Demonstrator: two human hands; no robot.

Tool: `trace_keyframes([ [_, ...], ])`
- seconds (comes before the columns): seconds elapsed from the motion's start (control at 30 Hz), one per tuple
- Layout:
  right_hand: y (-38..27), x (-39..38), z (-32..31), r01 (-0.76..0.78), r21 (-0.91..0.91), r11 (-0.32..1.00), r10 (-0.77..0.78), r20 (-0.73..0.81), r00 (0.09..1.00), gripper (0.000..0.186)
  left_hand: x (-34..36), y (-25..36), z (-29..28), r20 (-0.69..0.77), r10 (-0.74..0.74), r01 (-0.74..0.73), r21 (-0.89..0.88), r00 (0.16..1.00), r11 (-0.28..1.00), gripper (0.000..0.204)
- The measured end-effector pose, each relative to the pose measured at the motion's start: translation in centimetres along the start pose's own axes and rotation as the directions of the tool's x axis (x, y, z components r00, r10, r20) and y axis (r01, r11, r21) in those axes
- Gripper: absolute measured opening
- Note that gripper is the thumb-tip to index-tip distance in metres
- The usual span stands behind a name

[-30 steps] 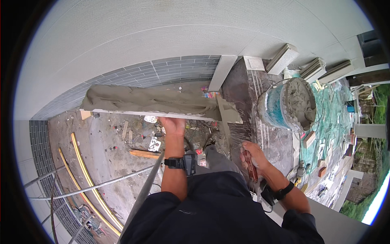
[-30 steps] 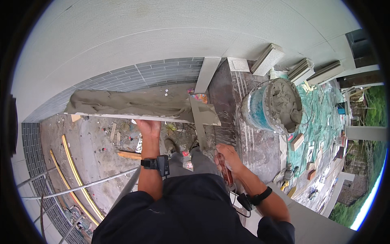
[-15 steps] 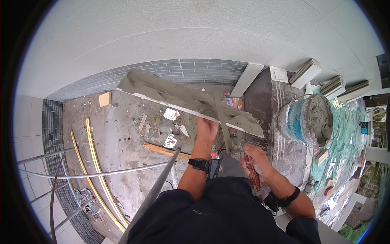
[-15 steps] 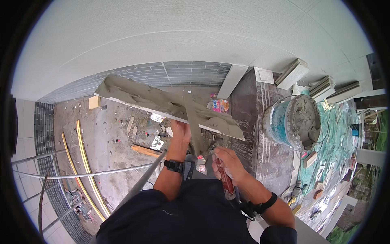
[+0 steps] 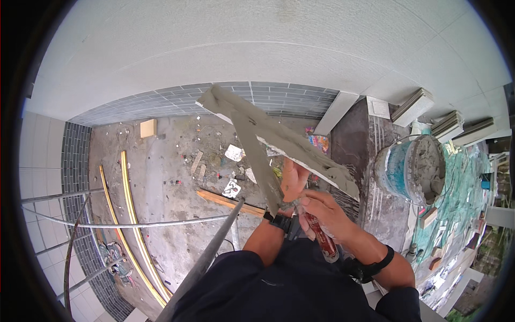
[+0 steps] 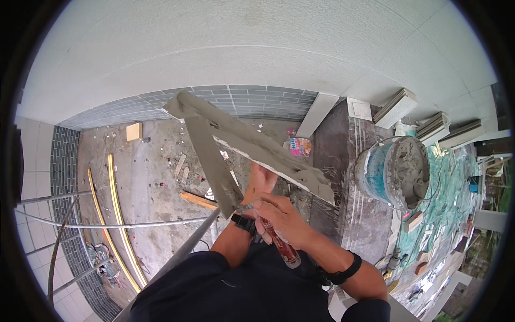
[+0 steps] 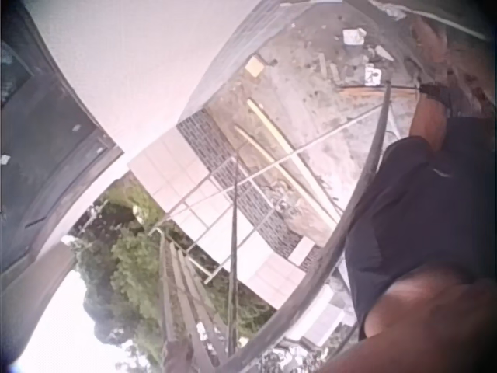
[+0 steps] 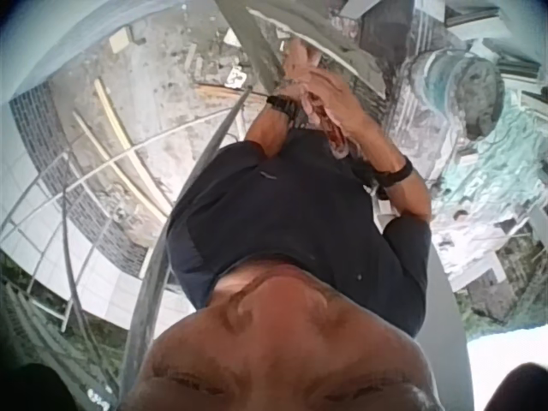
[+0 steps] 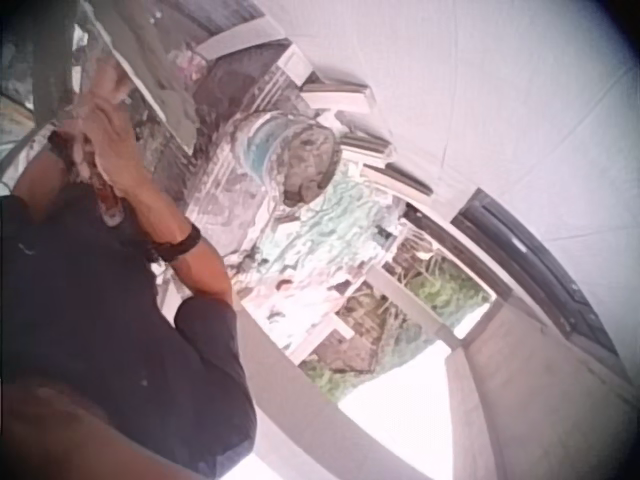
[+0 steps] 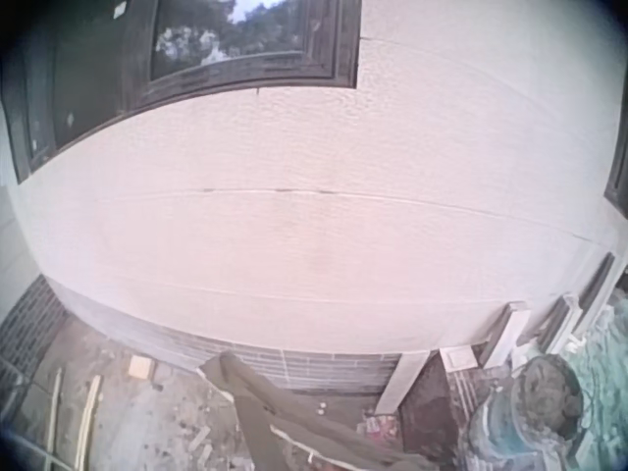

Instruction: Applying mortar to a tile and installing it onto a window sill during a renovation.

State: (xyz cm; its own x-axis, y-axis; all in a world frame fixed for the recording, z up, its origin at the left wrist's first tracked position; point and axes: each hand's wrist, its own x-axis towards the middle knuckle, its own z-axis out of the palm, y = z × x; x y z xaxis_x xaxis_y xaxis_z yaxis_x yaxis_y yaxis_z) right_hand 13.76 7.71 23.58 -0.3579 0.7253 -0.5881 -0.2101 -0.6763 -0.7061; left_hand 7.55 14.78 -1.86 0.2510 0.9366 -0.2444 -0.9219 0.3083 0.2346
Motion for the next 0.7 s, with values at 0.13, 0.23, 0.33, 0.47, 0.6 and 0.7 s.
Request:
trace_keyframes([
  [0.13,-1.1,-4.0,-6.2,0.073,-0.121,0.99,-0.094,-0.181,0.979,0.031,0.3,1.5,0.6,-0.081,-0.22,0.207,-0.144,0.972,0.968,0.067],
  [0.23,-0.4,-7.6,-12.7,0.115,-0.275,0.955,-0.203,-0.319,0.926,0.031,0.4,3.6,2.1,0.067,-0.079,0.084,-0.077,0.995,0.993,0.073],
  [0.33,1.9,-11.2,-18.0,0.063,-0.328,0.943,-0.215,-0.454,0.865,0.031,0.6,6.1,3.8,0.146,-0.078,0.096,-0.119,0.986,0.988,0.088],
  [0.47,6.2,-13.8,-20.5,0.021,-0.29,0.957,-0.18,-0.534,0.826,0.024,1.2,8.0,5.9,0.14,-0.025,0.052,-0.196,0.99,0.979,0.098],
  [0.6,8.7,-14.0,-20.6,-0.005,-0.205,0.979,-0.118,-0.586,0.802,0.03,1.9,8.9,6.7,0.23,0.029,0.028,-0.237,0.973,0.971,0.098],
  [0.7,9.7,-13.8,-21.0,0.051,-0.237,0.97,-0.176,-0.543,0.821,0.04,2.3,9.3,6.7,0.228,0.04,0.012,-0.22,0.973,0.975,0.099],
])
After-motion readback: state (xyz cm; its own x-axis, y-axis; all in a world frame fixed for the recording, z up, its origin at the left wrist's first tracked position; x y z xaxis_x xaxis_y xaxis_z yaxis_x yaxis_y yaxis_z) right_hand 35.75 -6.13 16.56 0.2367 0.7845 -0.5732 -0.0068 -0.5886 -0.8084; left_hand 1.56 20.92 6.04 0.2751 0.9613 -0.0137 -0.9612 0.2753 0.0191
